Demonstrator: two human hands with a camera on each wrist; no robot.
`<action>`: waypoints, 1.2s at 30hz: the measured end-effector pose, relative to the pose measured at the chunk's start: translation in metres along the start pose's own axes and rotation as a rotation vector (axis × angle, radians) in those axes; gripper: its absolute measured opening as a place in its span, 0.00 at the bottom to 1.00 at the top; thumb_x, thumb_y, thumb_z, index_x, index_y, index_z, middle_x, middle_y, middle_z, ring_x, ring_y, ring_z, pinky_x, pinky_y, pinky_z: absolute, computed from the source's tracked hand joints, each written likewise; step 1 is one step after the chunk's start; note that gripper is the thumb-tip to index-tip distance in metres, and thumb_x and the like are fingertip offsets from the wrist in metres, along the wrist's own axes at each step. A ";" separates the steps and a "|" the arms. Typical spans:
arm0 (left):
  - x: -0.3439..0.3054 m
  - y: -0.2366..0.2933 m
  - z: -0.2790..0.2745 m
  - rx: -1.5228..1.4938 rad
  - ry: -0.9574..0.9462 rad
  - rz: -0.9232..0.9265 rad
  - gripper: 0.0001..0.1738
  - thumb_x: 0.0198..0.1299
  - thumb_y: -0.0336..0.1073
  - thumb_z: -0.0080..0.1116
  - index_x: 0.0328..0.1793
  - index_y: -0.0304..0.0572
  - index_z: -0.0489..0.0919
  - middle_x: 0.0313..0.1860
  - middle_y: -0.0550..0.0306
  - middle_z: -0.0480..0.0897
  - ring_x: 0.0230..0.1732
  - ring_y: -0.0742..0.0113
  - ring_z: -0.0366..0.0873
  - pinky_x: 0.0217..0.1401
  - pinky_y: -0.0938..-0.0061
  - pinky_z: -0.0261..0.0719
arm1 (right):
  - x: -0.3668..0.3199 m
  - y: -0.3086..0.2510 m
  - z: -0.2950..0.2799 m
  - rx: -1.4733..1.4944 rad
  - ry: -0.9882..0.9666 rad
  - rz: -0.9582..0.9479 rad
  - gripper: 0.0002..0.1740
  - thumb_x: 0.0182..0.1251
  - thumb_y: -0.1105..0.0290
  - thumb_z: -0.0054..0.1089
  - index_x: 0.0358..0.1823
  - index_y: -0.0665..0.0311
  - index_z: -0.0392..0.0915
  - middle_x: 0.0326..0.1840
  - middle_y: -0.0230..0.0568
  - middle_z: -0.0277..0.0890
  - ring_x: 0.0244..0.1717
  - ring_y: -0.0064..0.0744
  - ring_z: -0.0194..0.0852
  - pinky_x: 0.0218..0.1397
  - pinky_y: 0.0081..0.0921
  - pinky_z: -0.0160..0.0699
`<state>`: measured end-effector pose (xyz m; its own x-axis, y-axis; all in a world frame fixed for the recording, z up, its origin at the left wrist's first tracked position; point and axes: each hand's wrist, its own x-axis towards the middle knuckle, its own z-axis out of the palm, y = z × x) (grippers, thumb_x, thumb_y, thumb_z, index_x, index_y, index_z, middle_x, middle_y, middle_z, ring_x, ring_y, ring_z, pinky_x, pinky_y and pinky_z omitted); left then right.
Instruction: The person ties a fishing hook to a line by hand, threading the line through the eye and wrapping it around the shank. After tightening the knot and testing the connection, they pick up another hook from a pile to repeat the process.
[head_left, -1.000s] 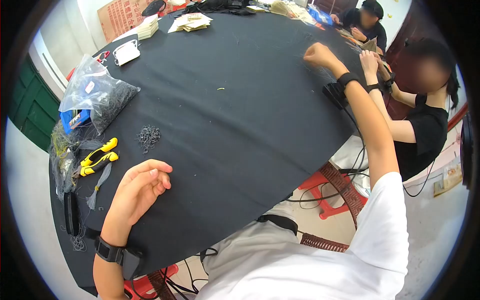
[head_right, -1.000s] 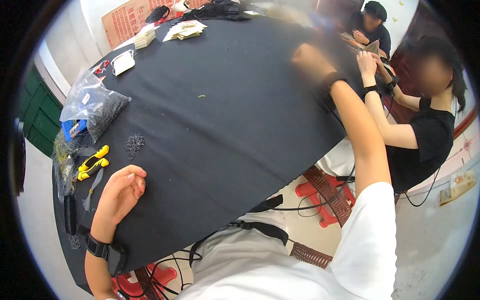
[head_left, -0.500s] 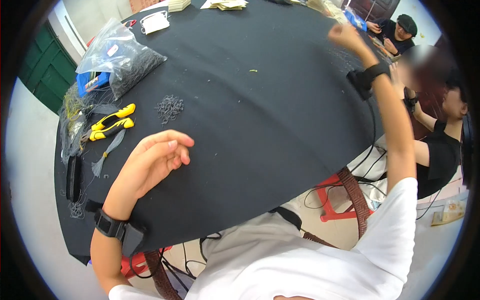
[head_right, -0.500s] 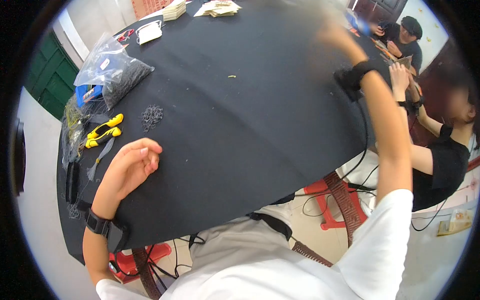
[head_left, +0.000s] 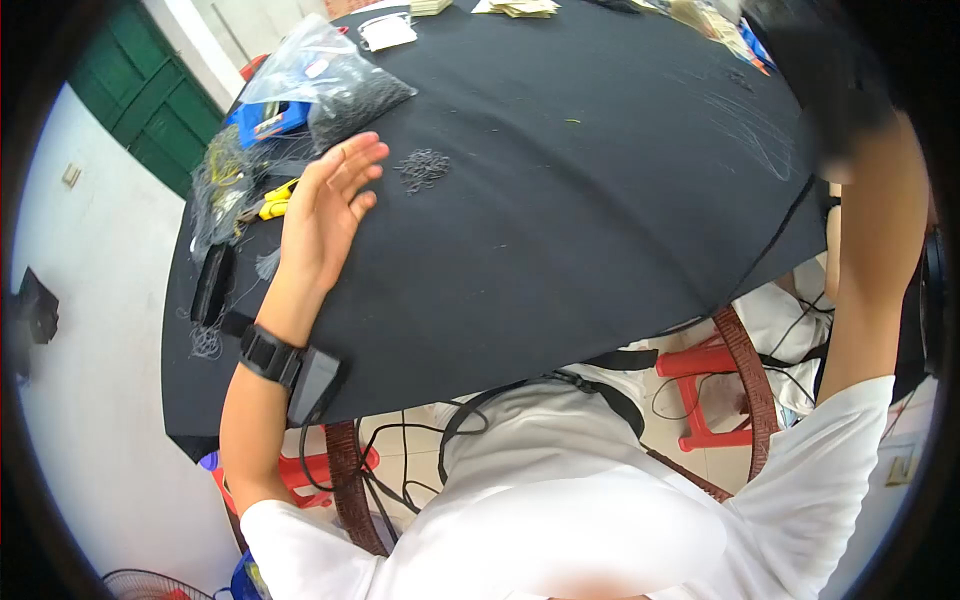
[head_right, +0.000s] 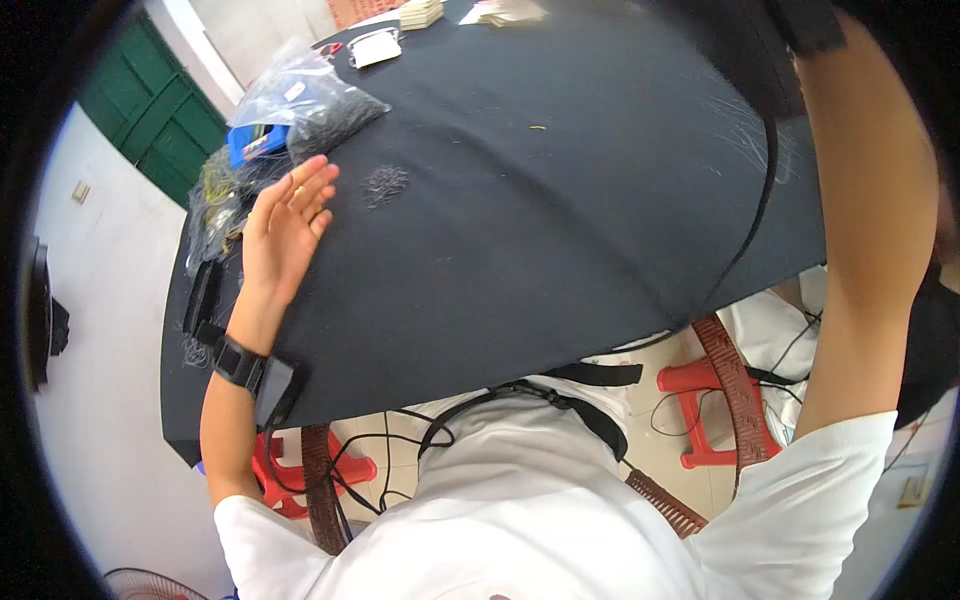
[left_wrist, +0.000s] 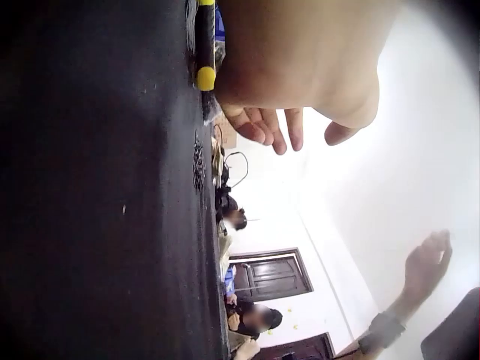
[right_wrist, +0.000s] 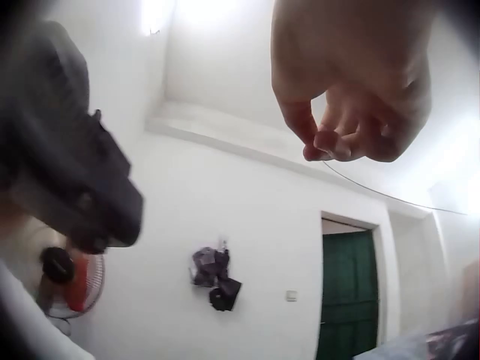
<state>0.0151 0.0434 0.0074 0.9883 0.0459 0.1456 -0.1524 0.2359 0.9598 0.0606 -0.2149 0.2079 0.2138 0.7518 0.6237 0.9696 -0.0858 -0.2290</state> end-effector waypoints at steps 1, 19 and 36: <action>0.004 0.001 -0.006 0.013 0.052 0.051 0.27 0.61 0.49 0.46 0.59 0.37 0.71 0.53 0.55 0.75 0.47 0.73 0.69 0.48 0.80 0.64 | 0.001 -0.002 0.008 0.099 -0.025 0.001 0.14 0.58 0.62 0.56 0.36 0.66 0.76 0.25 0.33 0.71 0.22 0.19 0.64 0.23 0.16 0.63; -0.015 -0.009 0.020 -0.162 -0.171 -0.293 0.15 0.64 0.39 0.48 0.49 0.36 0.74 0.37 0.56 0.79 0.38 0.74 0.76 0.44 0.81 0.73 | -0.064 0.063 0.182 1.237 -0.102 0.843 0.07 0.64 0.68 0.54 0.39 0.61 0.72 0.15 0.26 0.65 0.08 0.10 0.48 0.11 0.10 0.44; -0.014 -0.018 0.014 0.078 0.017 -0.175 0.08 0.59 0.35 0.57 0.38 0.38 0.81 0.22 0.71 0.70 0.25 0.85 0.62 0.29 0.88 0.61 | -0.077 0.068 0.202 1.218 0.005 0.734 0.08 0.61 0.69 0.53 0.38 0.64 0.75 0.18 0.30 0.70 0.14 0.12 0.60 0.17 0.09 0.56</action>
<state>0.0041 0.0244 -0.0087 0.9992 0.0275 -0.0284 0.0234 0.1660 0.9858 0.0863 -0.1468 -0.0070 0.6189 0.7807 0.0859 -0.0654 0.1602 -0.9849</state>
